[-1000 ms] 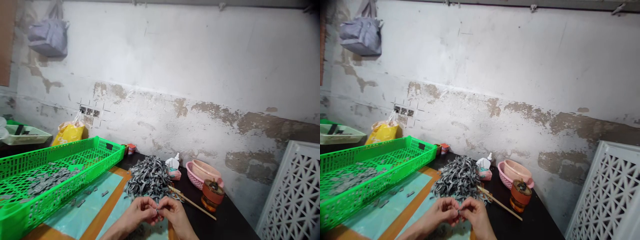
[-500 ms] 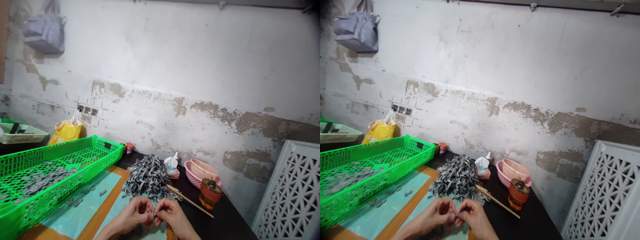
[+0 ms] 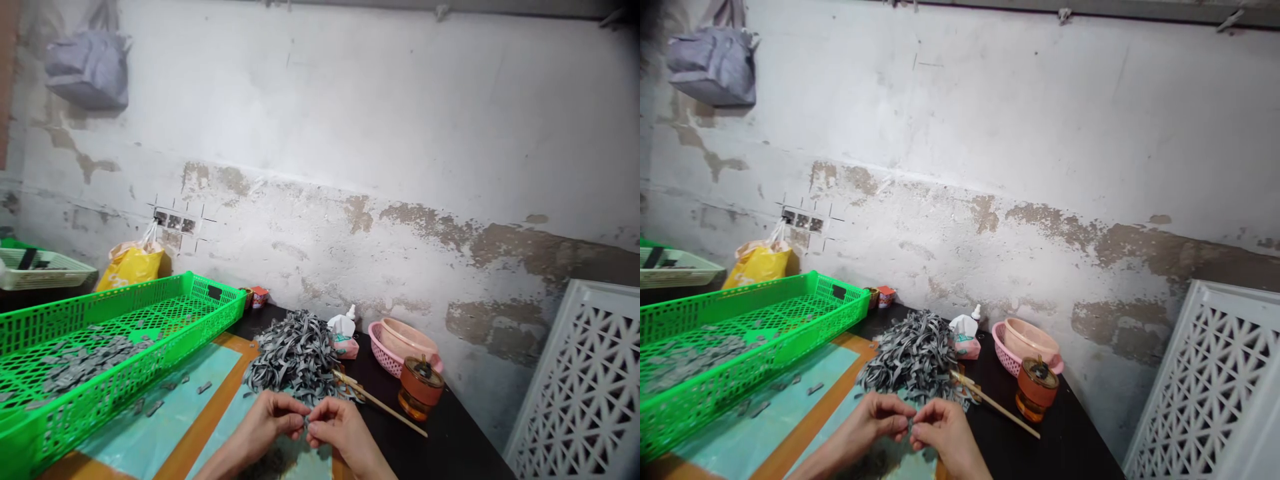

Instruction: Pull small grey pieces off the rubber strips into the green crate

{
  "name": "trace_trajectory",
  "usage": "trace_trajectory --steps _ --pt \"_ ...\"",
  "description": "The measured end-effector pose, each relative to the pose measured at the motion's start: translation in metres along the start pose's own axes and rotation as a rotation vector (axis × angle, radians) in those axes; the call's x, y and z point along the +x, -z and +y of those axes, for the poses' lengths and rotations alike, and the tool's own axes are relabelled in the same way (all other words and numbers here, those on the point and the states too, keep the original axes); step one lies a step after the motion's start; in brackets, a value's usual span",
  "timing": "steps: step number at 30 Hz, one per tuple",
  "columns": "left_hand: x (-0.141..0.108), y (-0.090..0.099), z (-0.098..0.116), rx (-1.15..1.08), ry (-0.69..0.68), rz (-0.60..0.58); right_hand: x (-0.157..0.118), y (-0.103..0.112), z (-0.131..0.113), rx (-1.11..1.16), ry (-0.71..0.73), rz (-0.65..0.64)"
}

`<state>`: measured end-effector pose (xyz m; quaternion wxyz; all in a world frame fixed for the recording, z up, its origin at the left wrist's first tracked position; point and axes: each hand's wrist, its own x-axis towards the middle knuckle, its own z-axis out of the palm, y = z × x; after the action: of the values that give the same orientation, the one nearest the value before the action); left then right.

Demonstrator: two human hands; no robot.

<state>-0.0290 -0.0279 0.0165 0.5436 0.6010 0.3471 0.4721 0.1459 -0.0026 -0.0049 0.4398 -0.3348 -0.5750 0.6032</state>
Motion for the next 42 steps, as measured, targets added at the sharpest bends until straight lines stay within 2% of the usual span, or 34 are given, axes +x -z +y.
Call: trace_trajectory --steps 5,13,18,23,33,38,42 --pt "0.002 -0.001 -0.004 -0.04 0.035 0.001 0.0 -0.004 -0.004 -0.066 0.019 0.067" --pt "0.008 -0.004 -0.015 0.047 -0.02 0.106 0.003 -0.005 0.005 -0.09 0.06 0.107" --pt "0.006 -0.004 -0.012 0.011 0.001 0.071 0.003 -0.005 0.004 -0.065 0.071 0.152" --pt "0.007 -0.005 -0.013 -0.015 0.02 0.069 0.003 -0.006 0.002 -0.071 0.067 0.147" --pt "0.011 -0.007 -0.026 0.12 -0.013 0.112 0.005 -0.007 0.008 -0.121 0.081 0.13" --pt "0.008 -0.006 -0.018 0.09 0.004 0.095 0.005 -0.007 0.007 -0.095 0.089 0.152" --pt "0.003 -0.005 -0.003 0.241 -0.111 0.099 0.001 -0.006 -0.003 0.019 0.068 0.106"
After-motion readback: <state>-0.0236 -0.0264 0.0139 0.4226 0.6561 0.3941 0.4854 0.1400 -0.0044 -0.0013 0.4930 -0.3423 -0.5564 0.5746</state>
